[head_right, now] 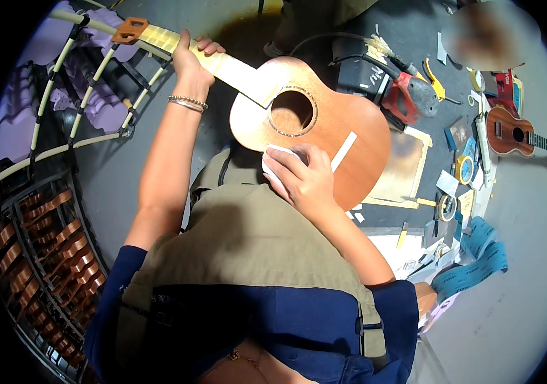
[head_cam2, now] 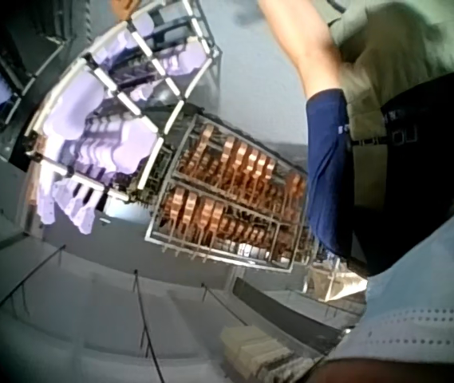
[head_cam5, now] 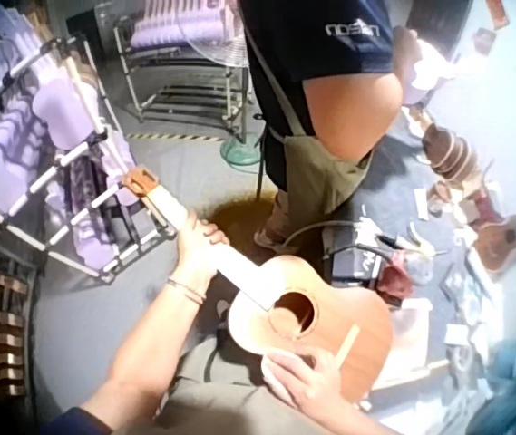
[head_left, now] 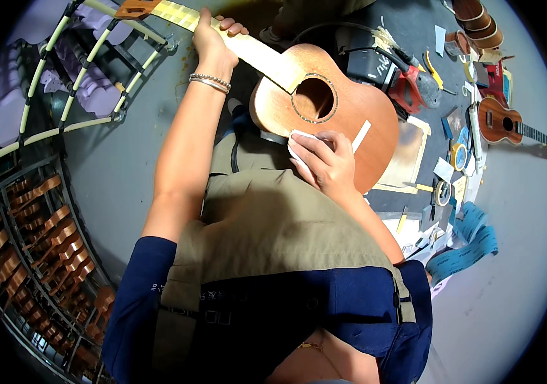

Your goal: The person sands the body and neck of an acoustic guitar using sandpaper, then uses a utility knife to remove masking tape from the fretboard. The person places the guitar on a rack and repeats the sanding process on a second guitar.

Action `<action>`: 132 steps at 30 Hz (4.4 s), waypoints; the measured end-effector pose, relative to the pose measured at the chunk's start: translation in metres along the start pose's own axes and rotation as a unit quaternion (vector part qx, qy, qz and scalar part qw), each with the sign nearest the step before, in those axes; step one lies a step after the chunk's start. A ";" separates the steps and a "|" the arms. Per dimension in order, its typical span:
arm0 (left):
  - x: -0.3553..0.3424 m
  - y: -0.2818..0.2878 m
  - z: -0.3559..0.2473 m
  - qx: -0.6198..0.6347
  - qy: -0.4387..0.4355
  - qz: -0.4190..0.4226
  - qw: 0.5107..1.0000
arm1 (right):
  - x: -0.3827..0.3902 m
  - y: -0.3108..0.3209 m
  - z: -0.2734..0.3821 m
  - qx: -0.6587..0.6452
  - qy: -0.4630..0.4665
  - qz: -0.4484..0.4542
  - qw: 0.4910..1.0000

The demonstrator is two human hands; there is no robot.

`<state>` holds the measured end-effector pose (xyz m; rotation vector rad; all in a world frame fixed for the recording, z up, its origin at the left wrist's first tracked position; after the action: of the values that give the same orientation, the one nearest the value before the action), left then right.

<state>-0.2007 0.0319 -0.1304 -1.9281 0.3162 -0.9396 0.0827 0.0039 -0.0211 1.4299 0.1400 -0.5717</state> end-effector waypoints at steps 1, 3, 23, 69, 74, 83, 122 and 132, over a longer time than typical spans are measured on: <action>0.003 -0.005 0.002 -0.008 -0.002 0.003 1.000 | 0.000 0.004 0.001 -0.001 -0.001 -0.016 1.000; 0.024 -0.020 0.007 -0.015 -0.012 0.004 1.000 | -0.002 0.000 0.004 0.007 0.008 -0.036 0.999; 0.016 -0.014 0.003 -0.029 -0.030 0.020 0.999 | -0.023 -0.017 0.022 0.088 0.010 -0.019 0.996; 0.024 -0.020 0.009 -0.019 -0.013 0.018 1.000 | 0.000 -0.007 0.004 0.059 -0.015 -0.035 0.998; 0.026 -0.030 0.016 -0.035 -0.008 0.028 0.999 | -0.021 -0.013 0.015 0.075 -0.015 -0.046 0.996; 0.049 -0.047 0.007 -0.009 0.004 0.069 0.998 | 0.183 0.109 -0.125 0.254 -0.422 -0.101 0.864; 0.317 -0.220 0.145 -0.037 0.188 0.790 0.583 | 0.144 0.162 -0.032 -0.004 -0.496 -0.324 0.806; 0.140 -0.100 0.048 -0.276 -0.057 0.228 0.932 | 0.114 0.123 -0.047 0.137 -0.456 -0.113 0.872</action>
<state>-0.0872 0.0368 0.0081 -2.2521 0.9990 -0.4476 0.2470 0.0201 0.0328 1.2771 -0.5560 -1.4520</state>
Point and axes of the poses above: each hand's wrist, its own x-axis away from the middle knuckle, its own y-axis out of the back of the hand, z = x × y, the point moved 7 cm from there along -x, towards the middle knuckle, and after that the axes turned 15 degrees about x, right-handed, at the moved point
